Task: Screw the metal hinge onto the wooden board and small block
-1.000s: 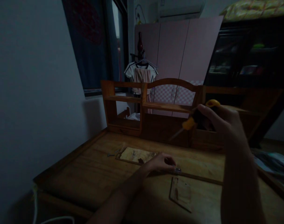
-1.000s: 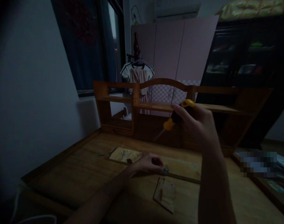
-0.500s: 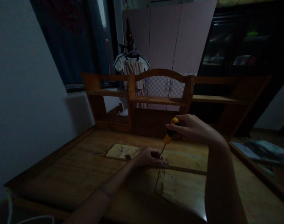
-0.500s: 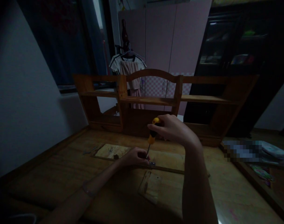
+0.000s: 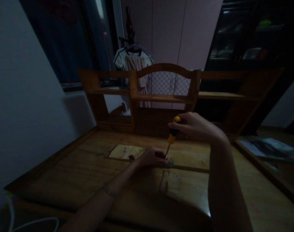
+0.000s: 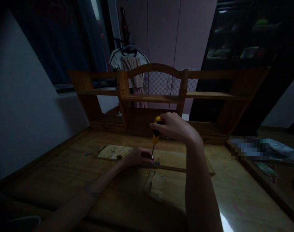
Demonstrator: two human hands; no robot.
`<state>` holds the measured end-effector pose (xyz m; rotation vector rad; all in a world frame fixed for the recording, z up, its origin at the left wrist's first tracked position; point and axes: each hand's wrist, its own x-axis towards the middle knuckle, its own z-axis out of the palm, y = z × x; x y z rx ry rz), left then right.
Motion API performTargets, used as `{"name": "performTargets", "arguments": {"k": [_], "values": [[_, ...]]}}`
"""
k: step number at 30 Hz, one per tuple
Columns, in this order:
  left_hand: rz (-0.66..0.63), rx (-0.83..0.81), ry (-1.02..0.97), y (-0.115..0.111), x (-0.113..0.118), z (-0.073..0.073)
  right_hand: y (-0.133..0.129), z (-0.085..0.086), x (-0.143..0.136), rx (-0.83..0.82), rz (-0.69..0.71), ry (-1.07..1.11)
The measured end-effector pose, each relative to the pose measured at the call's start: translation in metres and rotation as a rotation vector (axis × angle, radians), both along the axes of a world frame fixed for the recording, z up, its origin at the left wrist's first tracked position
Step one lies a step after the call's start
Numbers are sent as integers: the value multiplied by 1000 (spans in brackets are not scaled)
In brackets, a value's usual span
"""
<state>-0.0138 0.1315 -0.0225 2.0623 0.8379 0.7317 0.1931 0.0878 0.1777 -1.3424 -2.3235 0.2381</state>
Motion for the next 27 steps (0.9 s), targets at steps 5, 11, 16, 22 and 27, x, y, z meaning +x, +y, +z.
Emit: {"name": "performTargets", "arguments": {"k": [5, 11, 16, 22, 27], "values": [[17, 26, 15, 0, 1, 0, -1, 0, -6, 27, -24, -33], [-12, 14, -5, 1, 1, -2, -2, -3, -17, 181, -106, -96], [-34, -17, -11, 2, 2, -1, 3, -9, -20, 264, -39, -80], [-75, -106, -83, -1, 2, -1, 0, -6, -19, 152, 143, -30], [-50, -102, -37, -3, 1, 3, -10, -2, -21, 100, 133, -47]]}}
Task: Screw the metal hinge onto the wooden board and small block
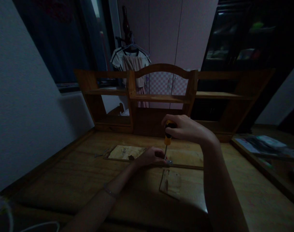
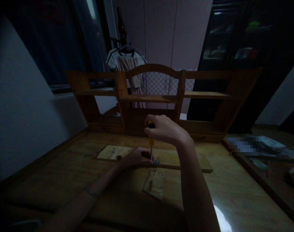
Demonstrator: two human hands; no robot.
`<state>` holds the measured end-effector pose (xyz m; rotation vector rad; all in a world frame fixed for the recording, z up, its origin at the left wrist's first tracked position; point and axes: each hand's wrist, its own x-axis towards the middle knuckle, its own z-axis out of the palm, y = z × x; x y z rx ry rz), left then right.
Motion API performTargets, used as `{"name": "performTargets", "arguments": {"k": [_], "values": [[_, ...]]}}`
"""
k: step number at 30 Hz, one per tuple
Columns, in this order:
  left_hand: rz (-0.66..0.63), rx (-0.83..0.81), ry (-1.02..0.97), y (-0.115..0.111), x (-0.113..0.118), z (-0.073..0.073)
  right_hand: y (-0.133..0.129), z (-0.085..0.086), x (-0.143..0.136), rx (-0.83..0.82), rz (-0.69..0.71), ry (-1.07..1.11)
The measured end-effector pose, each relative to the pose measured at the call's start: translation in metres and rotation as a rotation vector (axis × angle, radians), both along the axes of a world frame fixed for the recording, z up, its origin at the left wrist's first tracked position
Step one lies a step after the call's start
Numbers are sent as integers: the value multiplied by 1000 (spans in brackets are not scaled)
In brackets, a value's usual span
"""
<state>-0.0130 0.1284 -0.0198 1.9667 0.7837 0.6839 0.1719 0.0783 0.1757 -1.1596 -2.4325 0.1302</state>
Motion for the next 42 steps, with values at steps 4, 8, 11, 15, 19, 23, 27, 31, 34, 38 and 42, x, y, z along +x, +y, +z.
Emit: {"name": "performTargets", "arguments": {"k": [4, 8, 11, 15, 19, 23, 27, 31, 34, 38, 42], "values": [[-3, 38, 8, 0, -1, 3, 0, -3, -4, 75, -107, -40], [31, 73, 42, -1, -1, 3, 3, -6, -7, 118, -192, -79], [0, 50, 5, -1, -1, 2, 2, -6, -7, 81, -121, -51], [-31, 19, -32, 0, -1, 0, 2, -6, -7, 69, -70, -26], [-1, 59, 15, 1, 0, -1, 5, -7, -4, 78, -98, -22], [17, 61, 43, 0, 1, -1, 6, -5, -2, 45, -10, -14], [0, 40, 10, 0, 1, 0, 6, -6, -4, 63, -59, -47], [9, 78, 42, 1, 1, 1, 6, -9, -7, 115, -198, -77], [6, 86, 41, 1, 1, 0, 4, -8, -6, 107, -130, -39], [-24, 96, 11, 1, 0, 0, 3, -8, -8, 109, -80, -32], [2, 105, 32, 1, 0, -1, 5, -11, -10, 181, -226, -105]]}}
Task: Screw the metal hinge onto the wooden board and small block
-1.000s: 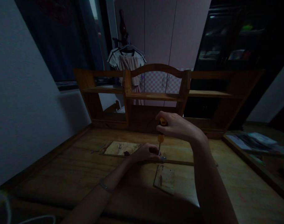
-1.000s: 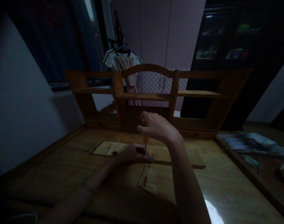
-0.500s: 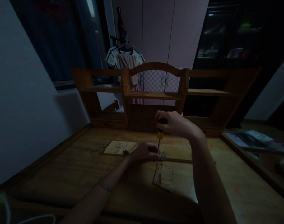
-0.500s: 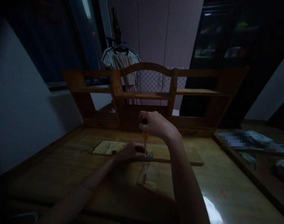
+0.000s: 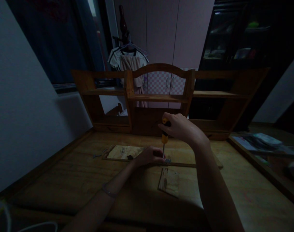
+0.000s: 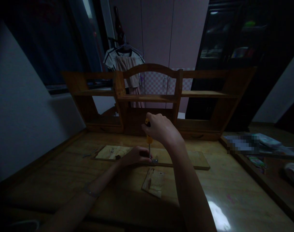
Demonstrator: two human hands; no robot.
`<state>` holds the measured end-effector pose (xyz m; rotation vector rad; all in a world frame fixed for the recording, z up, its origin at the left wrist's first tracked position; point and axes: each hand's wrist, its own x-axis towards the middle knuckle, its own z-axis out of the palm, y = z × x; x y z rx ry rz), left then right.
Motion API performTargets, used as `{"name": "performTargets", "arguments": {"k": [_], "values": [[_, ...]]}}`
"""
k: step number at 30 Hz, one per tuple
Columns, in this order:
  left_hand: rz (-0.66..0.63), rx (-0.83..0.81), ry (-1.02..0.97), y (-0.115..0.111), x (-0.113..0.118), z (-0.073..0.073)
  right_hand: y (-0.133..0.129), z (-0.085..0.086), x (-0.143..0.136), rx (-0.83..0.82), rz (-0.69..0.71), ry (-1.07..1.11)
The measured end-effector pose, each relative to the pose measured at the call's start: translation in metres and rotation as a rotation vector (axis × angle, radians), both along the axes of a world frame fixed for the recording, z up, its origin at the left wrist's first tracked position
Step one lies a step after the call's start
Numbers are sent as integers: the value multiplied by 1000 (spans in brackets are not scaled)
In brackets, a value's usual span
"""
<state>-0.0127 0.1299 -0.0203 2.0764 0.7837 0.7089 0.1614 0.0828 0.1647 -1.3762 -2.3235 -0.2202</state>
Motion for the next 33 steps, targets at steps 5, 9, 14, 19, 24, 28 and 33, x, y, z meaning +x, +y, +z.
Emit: {"name": "performTargets", "arguments": {"k": [5, 9, 14, 19, 24, 28, 33], "values": [[-6, -41, -27, -2, 0, 2, -2, 2, 4, -42, 67, 22], [-12, -47, -26, -3, 0, 3, 0, 3, 5, -72, 131, 58], [27, -27, 11, 0, 0, 0, 0, 1, 2, -2, -72, -20], [20, -44, 12, 0, -1, -1, -5, 5, 6, -59, 64, 39], [-4, -1, 0, 2, -2, -3, -3, 3, 5, -38, 75, 39], [19, 4, 29, 3, 0, -3, -2, 2, 5, -12, -46, 3], [23, -20, 23, 2, -2, -3, -3, 4, 8, -76, 106, 56]]}}
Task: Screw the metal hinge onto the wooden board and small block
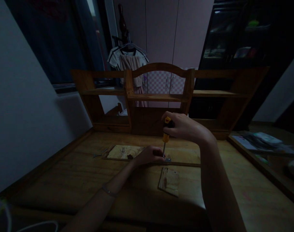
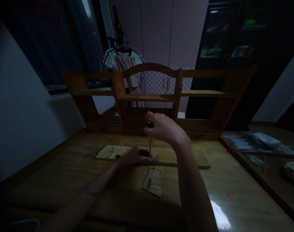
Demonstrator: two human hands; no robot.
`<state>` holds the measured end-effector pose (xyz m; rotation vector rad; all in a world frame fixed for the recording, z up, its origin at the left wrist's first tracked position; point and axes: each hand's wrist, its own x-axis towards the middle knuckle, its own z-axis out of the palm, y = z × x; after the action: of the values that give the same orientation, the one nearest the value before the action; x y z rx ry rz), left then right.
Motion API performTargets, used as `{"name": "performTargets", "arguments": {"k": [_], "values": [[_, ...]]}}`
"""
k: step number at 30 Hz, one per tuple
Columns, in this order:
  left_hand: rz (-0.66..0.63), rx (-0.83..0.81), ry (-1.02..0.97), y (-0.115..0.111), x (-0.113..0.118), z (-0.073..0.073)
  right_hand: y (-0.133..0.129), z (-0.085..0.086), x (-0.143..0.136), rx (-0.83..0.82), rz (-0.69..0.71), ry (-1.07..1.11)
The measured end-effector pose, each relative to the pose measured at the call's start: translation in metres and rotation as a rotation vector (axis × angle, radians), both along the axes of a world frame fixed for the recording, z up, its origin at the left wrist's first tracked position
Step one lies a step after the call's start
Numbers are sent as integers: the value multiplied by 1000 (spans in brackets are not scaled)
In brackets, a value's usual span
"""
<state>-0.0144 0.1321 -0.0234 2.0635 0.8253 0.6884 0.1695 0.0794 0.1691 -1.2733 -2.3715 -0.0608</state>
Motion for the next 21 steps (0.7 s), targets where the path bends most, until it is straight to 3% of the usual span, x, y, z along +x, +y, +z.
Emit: {"name": "performTargets", "arguments": {"k": [3, 10, 15, 21], "values": [[-19, -21, -10, 0, -1, -1, 1, 0, 0, -15, 23, 14], [-14, -2, 19, 1, 1, -1, 4, -3, -1, 33, -84, -5], [-80, -81, -63, 2, 1, -4, 4, -4, 0, 15, 3, 20], [-165, 83, -80, 2, 1, 1, 5, -3, -2, 20, -39, 15]]}}
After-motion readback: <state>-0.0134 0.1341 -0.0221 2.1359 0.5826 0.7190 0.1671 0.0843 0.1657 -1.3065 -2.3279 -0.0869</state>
